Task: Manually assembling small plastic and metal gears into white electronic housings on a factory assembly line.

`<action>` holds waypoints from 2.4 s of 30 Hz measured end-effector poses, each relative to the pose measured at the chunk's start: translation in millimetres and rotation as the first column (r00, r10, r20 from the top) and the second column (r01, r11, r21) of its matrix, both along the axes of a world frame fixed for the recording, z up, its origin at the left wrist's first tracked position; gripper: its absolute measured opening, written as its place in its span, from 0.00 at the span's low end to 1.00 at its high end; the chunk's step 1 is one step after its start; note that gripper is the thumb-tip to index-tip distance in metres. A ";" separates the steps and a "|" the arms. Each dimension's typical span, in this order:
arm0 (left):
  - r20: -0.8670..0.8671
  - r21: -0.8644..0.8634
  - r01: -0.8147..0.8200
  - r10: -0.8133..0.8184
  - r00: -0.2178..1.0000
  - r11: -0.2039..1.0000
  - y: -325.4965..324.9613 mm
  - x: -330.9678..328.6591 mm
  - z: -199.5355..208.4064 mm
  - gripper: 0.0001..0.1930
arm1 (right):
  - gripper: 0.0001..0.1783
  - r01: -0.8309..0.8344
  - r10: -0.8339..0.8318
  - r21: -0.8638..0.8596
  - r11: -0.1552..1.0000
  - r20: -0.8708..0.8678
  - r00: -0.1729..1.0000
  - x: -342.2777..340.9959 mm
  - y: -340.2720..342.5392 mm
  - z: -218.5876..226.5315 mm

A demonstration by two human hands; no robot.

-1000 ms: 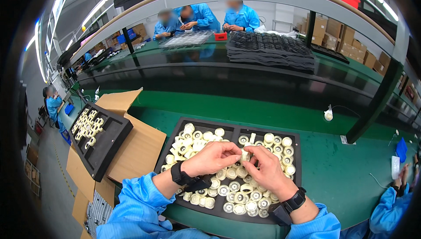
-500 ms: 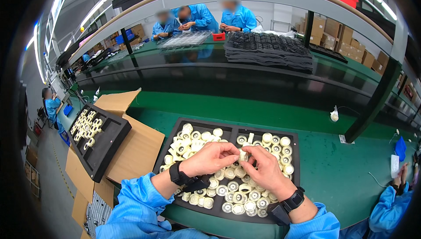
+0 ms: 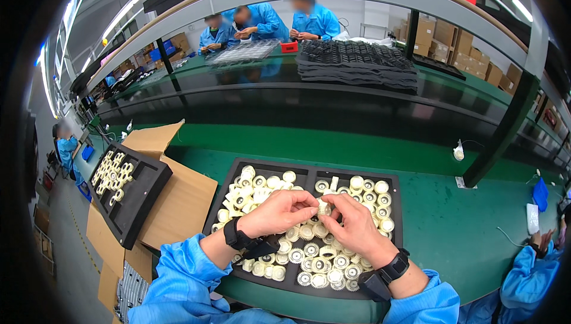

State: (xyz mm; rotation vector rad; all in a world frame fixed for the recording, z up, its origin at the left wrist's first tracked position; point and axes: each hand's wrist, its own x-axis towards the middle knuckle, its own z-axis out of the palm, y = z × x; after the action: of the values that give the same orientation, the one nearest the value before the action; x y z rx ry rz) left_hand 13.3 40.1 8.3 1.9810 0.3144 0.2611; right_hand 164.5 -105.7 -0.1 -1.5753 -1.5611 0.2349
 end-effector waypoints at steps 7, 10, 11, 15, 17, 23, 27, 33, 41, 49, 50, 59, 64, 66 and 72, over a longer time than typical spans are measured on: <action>0.006 0.038 -0.002 0.002 1.000 0.999 0.1 -0.4 0.1 0.12 | 0.18 -0.008 0.008 0.001 1.000 -0.002 1.000 0.2 -0.4 -0.4; -0.009 0.037 0.000 0.001 1.000 0.999 0.4 -0.2 1.7 0.12 | 0.18 -0.004 0.003 0.006 1.000 0.015 1.000 -0.2 0.0 0.6; -0.010 0.035 -0.001 0.001 1.000 0.999 0.6 -0.4 1.5 0.12 | 0.18 -0.004 0.004 0.004 1.000 0.013 1.000 -0.2 0.4 0.2; -0.003 0.024 0.003 -0.003 1.000 1.000 0.9 -0.3 0.9 0.12 | 0.18 -0.008 0.008 -0.001 1.000 0.009 1.000 -0.3 0.6 0.6; 0.001 0.019 0.006 -0.006 1.000 1.000 0.3 0.1 1.9 0.12 | 0.19 -0.004 0.004 -0.003 1.000 0.002 1.000 -0.1 0.0 1.1; -0.017 0.019 0.001 -0.001 1.000 1.000 -1.8 -1.0 6.3 0.11 | 0.19 0.001 -0.001 -0.020 1.000 -0.014 1.000 -0.6 -0.5 0.5; -0.025 -0.001 0.000 0.000 1.000 1.000 -1.6 -1.3 4.2 0.11 | 0.19 -0.006 0.005 -0.023 1.000 -0.023 1.000 0.6 -0.8 -2.7; -0.030 -0.022 0.007 -0.008 1.000 1.000 0.3 -0.6 2.2 0.12 | 0.19 -0.006 0.006 -0.021 1.000 -0.006 1.000 0.5 -0.5 -1.9; -0.017 -0.030 0.012 -0.012 1.000 0.999 0.2 -2.0 3.3 0.12 | 0.19 -0.001 0.001 -0.012 1.000 0.000 1.000 -0.9 0.5 -1.8; -0.013 0.005 0.012 -0.011 1.000 1.000 1.3 -0.6 1.3 0.12 | 0.18 -0.001 0.001 -0.035 0.999 0.004 1.000 -0.7 -0.2 1.6; -0.011 0.004 0.012 -0.012 1.000 1.000 1.8 -0.3 0.2 0.12 | 0.18 0.001 -0.001 -0.038 0.999 0.002 1.000 -1.2 -0.5 2.1; -0.001 -0.026 0.009 -0.009 1.000 1.000 3.3 -0.1 -0.8 0.11 | 0.19 -0.001 0.001 -0.029 1.000 0.002 1.000 -0.2 0.2 0.5; 0.024 -0.047 0.009 -0.008 1.000 0.999 1.5 0.1 1.6 0.13 | 0.19 -0.005 0.004 -0.020 1.000 -0.013 1.000 1.7 0.0 -2.6; 0.032 -0.073 0.008 -0.006 0.999 0.997 0.6 0.2 0.0 0.14 | 0.18 -0.003 0.003 -0.017 1.000 -0.014 1.000 -0.2 0.5 -0.9; 0.145 -0.079 -0.097 0.108 0.984 0.992 -0.3 1.6 -6.3 0.21 | 0.18 0.005 -0.005 -0.012 1.000 -0.017 1.000 0.1 0.1 -1.2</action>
State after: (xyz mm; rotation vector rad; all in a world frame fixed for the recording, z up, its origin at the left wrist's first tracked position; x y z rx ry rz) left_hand 14.9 39.8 2.1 1.8655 0.3249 0.4559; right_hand 164.7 -105.7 -1.3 -1.5824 -1.5449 0.2540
